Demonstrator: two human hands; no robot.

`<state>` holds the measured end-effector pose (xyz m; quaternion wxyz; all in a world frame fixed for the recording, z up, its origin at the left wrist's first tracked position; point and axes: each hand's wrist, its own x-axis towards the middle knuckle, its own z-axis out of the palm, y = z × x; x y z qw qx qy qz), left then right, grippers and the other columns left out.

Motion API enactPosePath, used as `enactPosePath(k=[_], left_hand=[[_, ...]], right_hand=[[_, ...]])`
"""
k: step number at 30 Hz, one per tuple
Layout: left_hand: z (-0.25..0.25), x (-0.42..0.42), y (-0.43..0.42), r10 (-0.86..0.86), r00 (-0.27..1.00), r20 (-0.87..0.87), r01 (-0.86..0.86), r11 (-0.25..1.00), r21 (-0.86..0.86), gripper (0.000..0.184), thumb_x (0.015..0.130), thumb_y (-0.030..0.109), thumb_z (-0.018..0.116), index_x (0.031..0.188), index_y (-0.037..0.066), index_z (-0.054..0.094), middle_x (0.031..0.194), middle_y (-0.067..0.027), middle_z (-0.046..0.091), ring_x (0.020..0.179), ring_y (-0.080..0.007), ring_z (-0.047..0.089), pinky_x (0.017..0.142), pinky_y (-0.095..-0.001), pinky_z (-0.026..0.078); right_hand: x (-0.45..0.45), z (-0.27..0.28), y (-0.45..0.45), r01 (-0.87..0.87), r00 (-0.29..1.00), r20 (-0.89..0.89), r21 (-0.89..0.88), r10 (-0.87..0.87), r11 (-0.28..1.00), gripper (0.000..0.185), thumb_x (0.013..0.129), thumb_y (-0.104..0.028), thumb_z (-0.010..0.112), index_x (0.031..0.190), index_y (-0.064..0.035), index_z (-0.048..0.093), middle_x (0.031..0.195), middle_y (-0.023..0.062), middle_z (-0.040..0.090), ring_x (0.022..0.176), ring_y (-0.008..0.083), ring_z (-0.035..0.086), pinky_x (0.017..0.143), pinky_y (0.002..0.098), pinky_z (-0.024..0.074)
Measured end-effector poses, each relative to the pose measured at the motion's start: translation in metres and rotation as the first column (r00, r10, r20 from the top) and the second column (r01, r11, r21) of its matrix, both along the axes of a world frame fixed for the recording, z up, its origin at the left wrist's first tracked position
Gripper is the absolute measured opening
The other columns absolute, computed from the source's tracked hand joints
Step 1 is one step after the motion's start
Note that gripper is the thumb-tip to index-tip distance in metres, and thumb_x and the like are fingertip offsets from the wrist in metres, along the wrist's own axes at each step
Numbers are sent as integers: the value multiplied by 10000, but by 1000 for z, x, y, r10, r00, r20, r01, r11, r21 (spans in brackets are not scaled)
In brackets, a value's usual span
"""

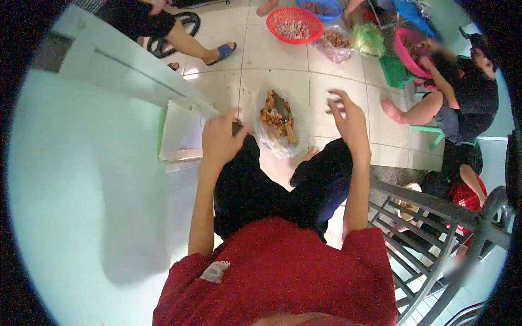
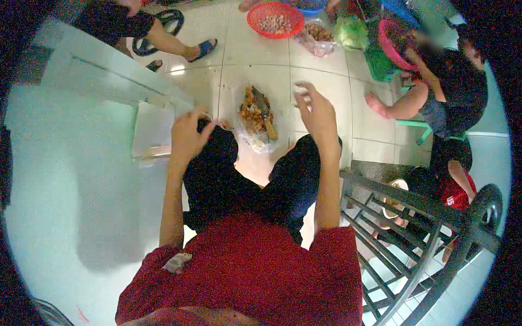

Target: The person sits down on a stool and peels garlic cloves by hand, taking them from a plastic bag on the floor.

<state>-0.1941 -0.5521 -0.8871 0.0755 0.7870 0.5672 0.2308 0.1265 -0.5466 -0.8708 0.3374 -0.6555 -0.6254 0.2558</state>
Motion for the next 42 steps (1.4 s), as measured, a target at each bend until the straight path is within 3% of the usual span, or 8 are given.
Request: enactPosePath(k=[3,7,12,15,17,21,28,42], left_hand=[[-25,-13,-13,52,941,333,-35,998,-56,288,893,333,697,1055,100,646,972,-112,704,949,-312,651,810,-418,500],[-34,0,-3,9,970,243,-12,1000,9,309,915,403,668,1011,109,685,932,-136,705,863,-347,678,753,-437,523],[-44,5,1,18,988,155,-16,1000,-14,404,925,496,610,1014,112,697,914,-181,701,855,-385,673,754,-468,522],[-43,1,-4,27,988,154,-33,999,35,398,927,476,609,1019,101,703,930,-197,700,862,-393,671,754,-471,524],[-51,0,-1,80,979,185,-84,996,17,408,926,475,606,1007,87,705,935,-202,698,871,-399,671,758,-471,526],[-50,-6,9,139,986,89,-133,988,-73,389,902,436,629,968,61,706,870,-200,692,826,-400,666,735,-482,521],[-61,-12,1,-38,996,-82,65,931,358,332,874,392,647,903,70,723,924,-153,706,889,-352,649,875,-455,484],[-65,-22,38,83,951,298,-60,995,-83,278,869,336,689,818,63,711,769,-143,716,731,-331,680,770,-437,506]], right_hand=[[27,-66,-61,114,868,483,30,-114,993,215,931,-245,628,1091,-108,670,894,148,713,799,324,699,753,429,545],[28,-56,-81,81,975,179,280,-135,957,276,914,-366,642,1002,-110,696,917,138,726,863,315,703,774,421,548],[31,-66,-40,96,721,677,-306,146,947,349,930,-432,621,1100,-137,696,894,103,750,842,300,720,787,407,551],[45,-93,-4,-157,942,220,-379,254,912,364,925,-444,613,1122,-149,691,869,100,754,834,322,723,804,415,554],[40,-103,-12,-56,897,418,-223,147,973,292,919,-369,609,1078,-141,696,830,117,749,822,338,722,783,421,558],[23,-90,-28,197,976,102,-32,-193,980,235,931,-300,579,960,-90,680,738,137,712,732,374,693,697,489,540],[2,-77,-68,-92,881,466,342,-84,935,152,870,-239,639,901,-98,685,854,131,704,795,312,682,711,441,525],[-10,-89,-31,-59,853,521,45,27,997,158,824,-285,657,880,-140,689,721,121,695,679,315,675,647,463,532]])
